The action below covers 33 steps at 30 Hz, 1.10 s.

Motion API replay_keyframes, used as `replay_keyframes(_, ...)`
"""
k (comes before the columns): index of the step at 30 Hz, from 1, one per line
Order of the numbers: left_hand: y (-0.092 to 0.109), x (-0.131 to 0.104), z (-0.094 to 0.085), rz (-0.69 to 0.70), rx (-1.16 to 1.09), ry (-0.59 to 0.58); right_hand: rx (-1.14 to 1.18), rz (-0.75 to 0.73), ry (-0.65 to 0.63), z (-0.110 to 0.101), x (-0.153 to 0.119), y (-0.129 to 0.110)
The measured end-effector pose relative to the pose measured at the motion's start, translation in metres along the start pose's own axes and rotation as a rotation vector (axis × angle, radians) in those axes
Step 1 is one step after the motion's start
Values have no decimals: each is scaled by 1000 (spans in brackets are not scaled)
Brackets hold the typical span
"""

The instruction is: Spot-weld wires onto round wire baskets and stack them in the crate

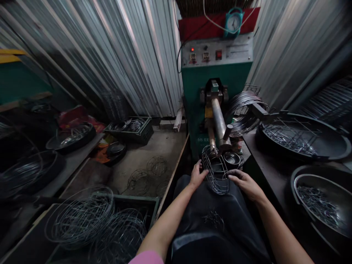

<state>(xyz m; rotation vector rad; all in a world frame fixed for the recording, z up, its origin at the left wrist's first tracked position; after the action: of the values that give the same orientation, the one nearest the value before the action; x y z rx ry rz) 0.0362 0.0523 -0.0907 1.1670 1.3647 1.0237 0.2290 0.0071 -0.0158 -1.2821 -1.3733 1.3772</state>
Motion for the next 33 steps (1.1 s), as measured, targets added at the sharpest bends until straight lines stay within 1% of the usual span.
replay_keyframes(1,12,-8,0,165,155,0,-9,10,-15,0,-4,4)
replay_keyframes(2,20,-16,4,294,302,-22,-24,8,-16,0,-7,6)
replay_keyframes(3,24,-21,11,383,427,-57,-42,-3,-8,0,-8,7)
replay_keyframes(4,25,-24,17,437,521,-89,-59,-16,4,0,-8,7)
replay_keyframes(6,24,-23,27,494,607,-129,-78,-39,24,1,-7,7)
replay_keyframes(9,21,-17,33,561,596,-135,-75,-56,39,3,-5,6)
replay_keyframes(14,16,-15,32,619,633,-143,-59,-75,44,5,-10,10)
replay_keyframes(18,18,-17,31,621,607,-167,-143,-171,119,5,-14,-1)
replay_keyframes(20,20,-17,30,628,577,-142,-191,-209,133,6,-11,-10)
replay_keyframes(24,24,-15,30,665,555,-104,-253,-235,141,8,0,-21)
replay_keyframes(28,24,-15,31,675,553,-111,-268,-229,122,10,5,-19)
replay_keyframes(33,27,-26,29,764,565,-60,-258,-219,125,8,3,-15)
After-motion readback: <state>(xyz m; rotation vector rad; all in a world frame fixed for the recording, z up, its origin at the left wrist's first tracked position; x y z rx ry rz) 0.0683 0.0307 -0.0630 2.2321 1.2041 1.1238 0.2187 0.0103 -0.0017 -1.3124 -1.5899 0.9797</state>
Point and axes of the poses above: each hand's wrist, its own x-axis towards the middle knuckle, its own z-axis out of the palm, y = z × x, the point moved 8 cm from there along x, towards the middle knuckle, and after that the axes turned 7 degrees about -z, right-handed, at the moved point
